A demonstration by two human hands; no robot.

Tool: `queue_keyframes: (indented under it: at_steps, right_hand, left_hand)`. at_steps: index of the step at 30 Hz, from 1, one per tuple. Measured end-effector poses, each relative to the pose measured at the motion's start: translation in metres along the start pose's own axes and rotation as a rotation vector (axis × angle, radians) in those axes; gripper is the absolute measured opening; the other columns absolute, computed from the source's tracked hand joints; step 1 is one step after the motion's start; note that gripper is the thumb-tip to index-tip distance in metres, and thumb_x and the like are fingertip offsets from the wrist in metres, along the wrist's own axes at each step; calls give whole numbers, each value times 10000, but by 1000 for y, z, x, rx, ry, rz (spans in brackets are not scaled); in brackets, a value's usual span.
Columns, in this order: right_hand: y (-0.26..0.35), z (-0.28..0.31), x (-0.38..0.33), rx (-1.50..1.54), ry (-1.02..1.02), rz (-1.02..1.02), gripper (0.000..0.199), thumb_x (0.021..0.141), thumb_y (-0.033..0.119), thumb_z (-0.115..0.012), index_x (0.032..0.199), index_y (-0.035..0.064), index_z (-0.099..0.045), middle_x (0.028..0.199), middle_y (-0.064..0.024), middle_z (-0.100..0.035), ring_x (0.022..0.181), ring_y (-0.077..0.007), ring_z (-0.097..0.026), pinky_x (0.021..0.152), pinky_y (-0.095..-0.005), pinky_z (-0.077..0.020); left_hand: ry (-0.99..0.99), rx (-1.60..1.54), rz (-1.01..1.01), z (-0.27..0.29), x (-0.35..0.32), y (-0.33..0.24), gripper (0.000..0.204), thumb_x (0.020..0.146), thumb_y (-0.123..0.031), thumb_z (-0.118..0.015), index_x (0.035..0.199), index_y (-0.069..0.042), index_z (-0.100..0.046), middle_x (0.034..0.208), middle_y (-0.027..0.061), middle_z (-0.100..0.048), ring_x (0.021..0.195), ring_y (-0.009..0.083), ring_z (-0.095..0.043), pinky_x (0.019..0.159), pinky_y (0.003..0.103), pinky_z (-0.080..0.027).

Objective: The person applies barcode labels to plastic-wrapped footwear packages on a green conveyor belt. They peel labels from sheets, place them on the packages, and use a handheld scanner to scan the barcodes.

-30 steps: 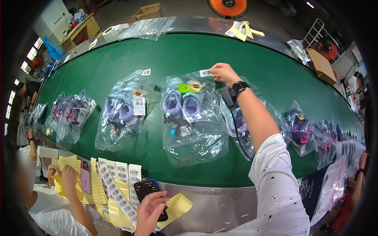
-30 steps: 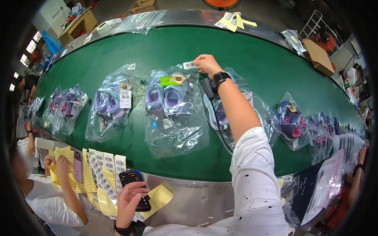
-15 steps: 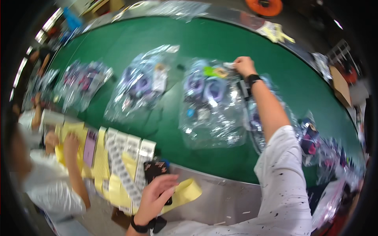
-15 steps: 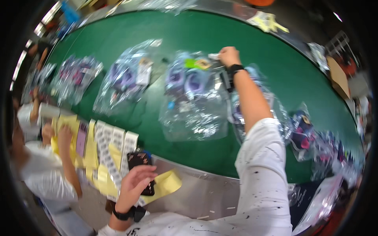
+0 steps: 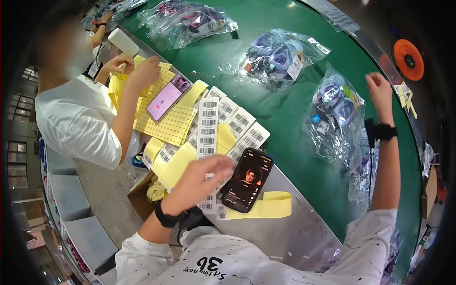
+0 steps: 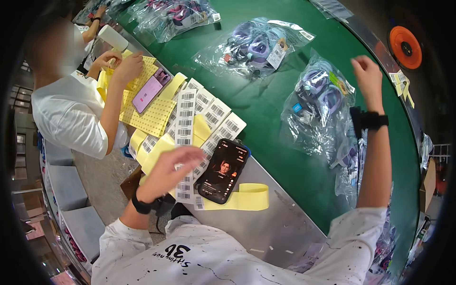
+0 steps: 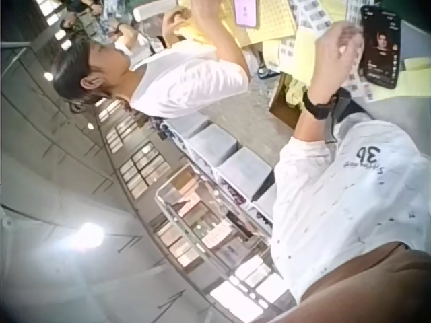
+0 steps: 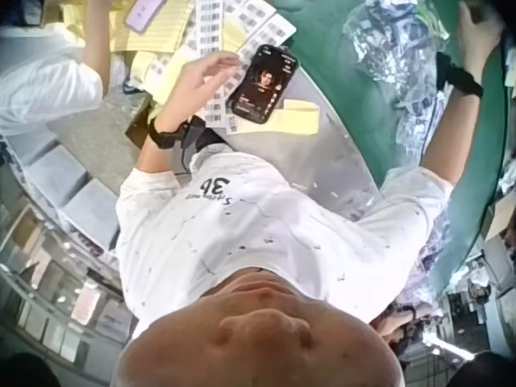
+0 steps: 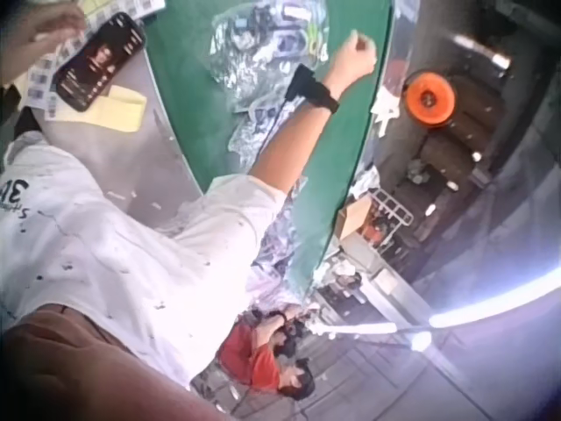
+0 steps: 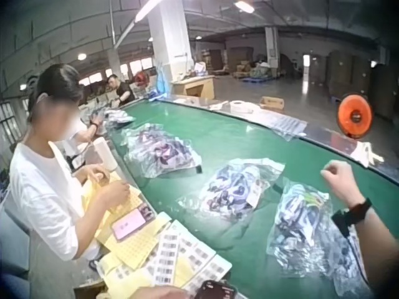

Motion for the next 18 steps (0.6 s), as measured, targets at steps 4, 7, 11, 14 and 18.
queue_keyframes:
  at_steps: [4,7,11,14,18]
  right_hand:
    - [192,-64,-94,533,365,117,163,854,119,-650,963,6,-693,723,-24,-630,648,-109,-560,580,-260,-470]
    - [236,-142,-132,379,493,453,225,827,71,-622,1032,-6,-673,934,-182,-639,852,-317,-641,747,-408,-511]
    - [240,-206,-148,282,517,451,239,817,39,-574,1030,-6,-672,963,-196,-571,939,-378,-594,838,-450,-480]
    - [250,-217,-157,177,640,468,268,815,47,-570,1062,-14,-654,976,-205,-552,957,-377,-587,843,-444,-477]
    - [257,-212,-162,238,595,419,254,811,58,-564,1033,-19,-661,991,-224,-559,951,-392,-584,840,-446,-477]
  left_hand:
    - [-139,216,-49,51,33,14,262,939,-116,-589,1157,28,-605,1069,104,-681,928,169,-661,816,288,-517]
    - [-280,390,-327,69,80,13,282,908,-76,-575,1170,26,-606,1166,162,-629,1032,280,-623,890,341,-493]
    - [-348,658,-492,69,122,30,266,869,-47,-562,1109,44,-628,1226,226,-573,1137,379,-542,956,429,-447]
    - [-303,723,-457,68,127,43,262,867,-46,-566,1107,44,-622,1237,223,-553,1148,399,-515,978,436,-428]
    - [-287,658,-463,69,126,46,242,869,-56,-578,1086,43,-619,1201,210,-562,1108,390,-527,963,425,-433]
Point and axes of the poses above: each hand's wrist, its own x-axis towards the middle knuckle, its own z-axis out of the back of the hand, y = z × x, the point moved 5 cm from there along x, towards the middle knuckle
